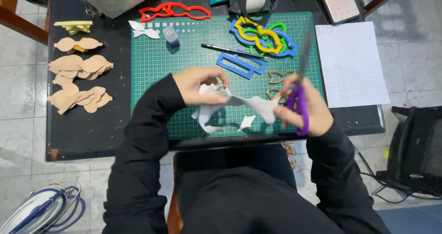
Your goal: Cutting out patterns from a white material using scissors for craft assembly.
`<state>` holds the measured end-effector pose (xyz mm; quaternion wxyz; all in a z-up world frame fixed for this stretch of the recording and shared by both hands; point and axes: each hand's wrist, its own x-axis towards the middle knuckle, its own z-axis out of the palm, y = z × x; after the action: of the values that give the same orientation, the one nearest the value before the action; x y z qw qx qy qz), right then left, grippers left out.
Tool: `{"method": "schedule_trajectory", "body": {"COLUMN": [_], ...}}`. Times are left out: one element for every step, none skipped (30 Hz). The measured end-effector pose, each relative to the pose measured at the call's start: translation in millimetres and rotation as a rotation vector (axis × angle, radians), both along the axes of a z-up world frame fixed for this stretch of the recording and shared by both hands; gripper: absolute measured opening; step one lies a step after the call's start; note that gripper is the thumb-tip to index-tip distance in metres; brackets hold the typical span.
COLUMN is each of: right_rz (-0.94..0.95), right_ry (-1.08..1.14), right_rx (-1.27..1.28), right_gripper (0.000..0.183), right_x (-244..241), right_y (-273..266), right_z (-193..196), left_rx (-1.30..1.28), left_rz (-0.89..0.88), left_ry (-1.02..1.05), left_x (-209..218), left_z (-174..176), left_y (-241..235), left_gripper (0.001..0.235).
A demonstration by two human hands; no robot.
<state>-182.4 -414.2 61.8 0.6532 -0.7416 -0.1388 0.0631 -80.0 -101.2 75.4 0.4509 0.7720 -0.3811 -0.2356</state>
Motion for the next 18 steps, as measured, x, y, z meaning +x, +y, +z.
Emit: {"method": "schedule_trajectory", "body": {"right_rz": [0.002, 0.075, 0.147, 0.151, 0.141, 0.128, 0.129, 0.064, -0.002, -0.001, -0.043, -0.087, -0.088, -0.108, -0.128, -0.124, -0.125, -0.120], "right_ry": [0.003, 0.057, 0.111, 0.115, 0.149, 0.182, 0.183, 0.187, 0.190, 0.192, 0.194, 0.195, 0.196, 0.198, 0.200, 0.207, 0.189, 0.166], "right_rx": [-0.001, 0.019, 0.040, 0.040, 0.092, 0.142, 0.141, 0.183, 0.224, 0.223, 0.249, 0.275, 0.274, 0.281, 0.288, 0.285, 0.245, 0.206], "right_gripper": [0.041, 0.048, 0.056, 0.056, 0.053, 0.050, 0.050, 0.043, 0.037, 0.037, 0.033, 0.030, 0.030, 0.031, 0.032, 0.032, 0.033, 0.034], "right_x": [-2, -2, -3, -3, -2, -2, 0, 1, 3, 3, 3, 3, 2, 0, -1, -4, -7, -8], "right_y": [5, 12, 18, 25, 32, 39, 44, 48, 52, 56, 60, 64, 66, 69, 72, 75, 78, 81], "right_z": [-1, -3, -4, -7, -10, -12, -19, -27, -34, -34, -34, -34, -33, -32, -31, -31, -31, -31], "left_rx": [-0.001, 0.103, 0.208, 0.208, 0.252, 0.294, 0.294, 0.237, 0.176, 0.176, 0.180, 0.180, 0.179, -0.014, -0.208, -0.208, -0.362, -0.519], "left_rz": [0.002, -0.036, -0.075, -0.072, 0.003, 0.075, 0.075, 0.269, 0.462, 0.463, 0.442, 0.408, 0.407, 0.419, 0.427, 0.432, 0.531, 0.631], "left_ry": [0.003, -0.039, -0.081, -0.077, -0.165, -0.254, -0.253, -0.423, -0.593, -0.590, -0.274, 0.040, 0.042, 0.217, 0.390, 0.397, 0.488, 0.570], "left_x": [6, 13, 20, 21, 22, 24, 11, -1, -13, -37, -60, -83, -97, -111, -127, -126, -125, -123], "left_z": [-3, -6, -9, -7, -6, -4, -4, -4, -4, -5, -5, -5, -25, -46, -66, -79, -92, -106], "left_y": [2, 5, 8, 9, 10, 10, 12, 13, 15, 11, 8, 5, -5, -15, -24, -27, -29, -32], "left_gripper": [0.039, 0.039, 0.039, 0.039, 0.041, 0.044, 0.044, 0.045, 0.046, 0.046, 0.038, 0.041, 0.041, 0.041, 0.046, 0.046, 0.047, 0.052]}}
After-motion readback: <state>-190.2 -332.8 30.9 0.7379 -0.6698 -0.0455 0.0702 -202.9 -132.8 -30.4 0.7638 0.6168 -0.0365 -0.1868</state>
